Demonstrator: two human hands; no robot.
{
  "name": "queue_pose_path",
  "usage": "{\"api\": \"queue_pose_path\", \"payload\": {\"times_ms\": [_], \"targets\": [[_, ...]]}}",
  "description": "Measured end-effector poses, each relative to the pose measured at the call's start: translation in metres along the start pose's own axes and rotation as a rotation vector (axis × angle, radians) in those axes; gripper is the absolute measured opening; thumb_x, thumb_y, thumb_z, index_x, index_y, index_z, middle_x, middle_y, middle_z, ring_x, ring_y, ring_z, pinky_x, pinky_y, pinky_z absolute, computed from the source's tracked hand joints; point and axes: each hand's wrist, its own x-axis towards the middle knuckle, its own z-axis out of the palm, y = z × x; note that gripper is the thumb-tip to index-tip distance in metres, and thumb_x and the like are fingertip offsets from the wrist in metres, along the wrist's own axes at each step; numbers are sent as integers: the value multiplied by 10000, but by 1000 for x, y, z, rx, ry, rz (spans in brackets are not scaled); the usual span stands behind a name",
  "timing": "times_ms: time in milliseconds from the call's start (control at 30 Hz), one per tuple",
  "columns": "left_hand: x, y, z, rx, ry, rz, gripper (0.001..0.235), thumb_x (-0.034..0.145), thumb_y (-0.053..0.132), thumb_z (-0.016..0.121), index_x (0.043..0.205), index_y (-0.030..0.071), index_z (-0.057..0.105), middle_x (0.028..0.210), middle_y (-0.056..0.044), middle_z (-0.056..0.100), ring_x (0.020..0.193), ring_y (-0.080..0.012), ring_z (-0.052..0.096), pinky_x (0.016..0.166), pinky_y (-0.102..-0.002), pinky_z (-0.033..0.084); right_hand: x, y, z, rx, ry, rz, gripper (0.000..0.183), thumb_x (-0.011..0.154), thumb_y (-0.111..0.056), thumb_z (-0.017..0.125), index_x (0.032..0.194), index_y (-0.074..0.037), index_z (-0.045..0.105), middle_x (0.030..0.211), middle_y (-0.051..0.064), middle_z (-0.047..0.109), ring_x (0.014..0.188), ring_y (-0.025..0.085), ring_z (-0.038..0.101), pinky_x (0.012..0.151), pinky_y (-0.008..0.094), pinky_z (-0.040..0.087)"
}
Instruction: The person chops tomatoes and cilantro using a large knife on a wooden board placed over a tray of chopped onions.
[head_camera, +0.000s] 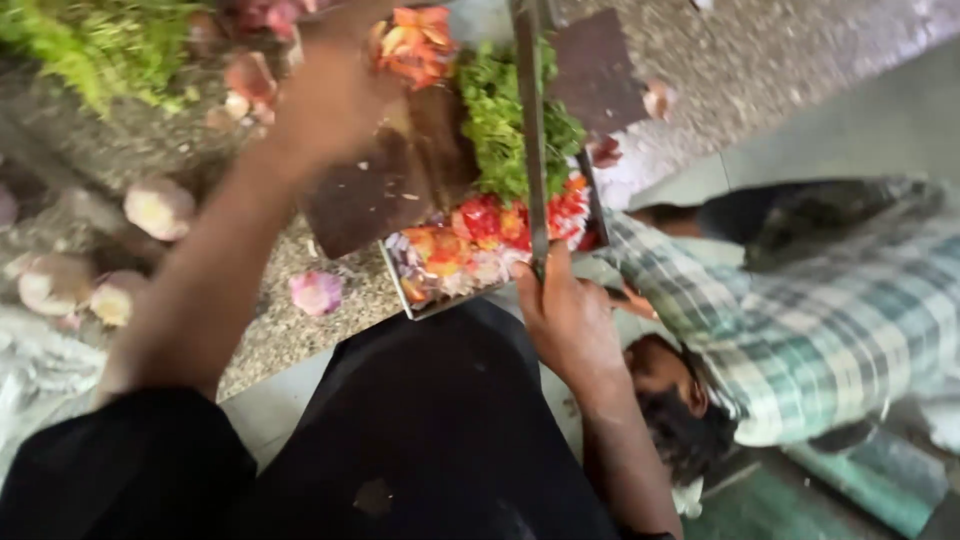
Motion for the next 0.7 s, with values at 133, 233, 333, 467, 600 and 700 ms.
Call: {"api": "queue_pose_path", "payload": {"times_ms": [133,233,333,467,600,700], "targets": [[1,89,75,284,-149,335,1219,643,576,860,1518,-78,319,1488,-414,252,1416,-537,252,1086,-694,251,-33,3,-28,85,287,-146,435,1058,-270,602,1295,56,440,771,242,665,678,474,654,600,526,513],[12,87,96,501,-259,311,1132,730,513,860,1582,-3,324,1478,-308,333,1357,-459,303,1031,-697,309,-49,-2,-41,262,198,114,314,1028,-256,591,1168,12,507,664,155,670,589,376,687,548,464,527],[10,63,110,575,-241,444,902,828,301,839,1572,39,403,1437,-226,469,1349,-418,414,1068,-639,371,-59,-4,-36,395,99,340,288,1021,-261,584,1108,7,521,604,112,666,526,313,698,521,441,535],[4,35,108,245,-141,416,649,839,10,690,1461,73,514,1373,-170,543,1326,-395,514,1104,-561,450,-73,-6,-16,374,115,353,376,1015,-268,597,1201,37,479,583,122,657,536,311,692,531,443,529],[-24,28,91,-983,-44,36,459,1029,4,612,1443,110,445,1345,-92,605,1270,-242,576,1122,-430,468,-86,-15,-3,404,118,392,630,1014,-275,588,1485,47,321,598,117,666,532,305,697,553,431,546],[-38,8,67,-1447,-214,-305,253,1131,73,620,1374,23,568,1176,-138,660,919,-283,655,620,-386,530,-91,-20,4,415,130,397,560,994,-265,584,1414,44,382,584,135,667,517,333,693,523,457,534]]}}
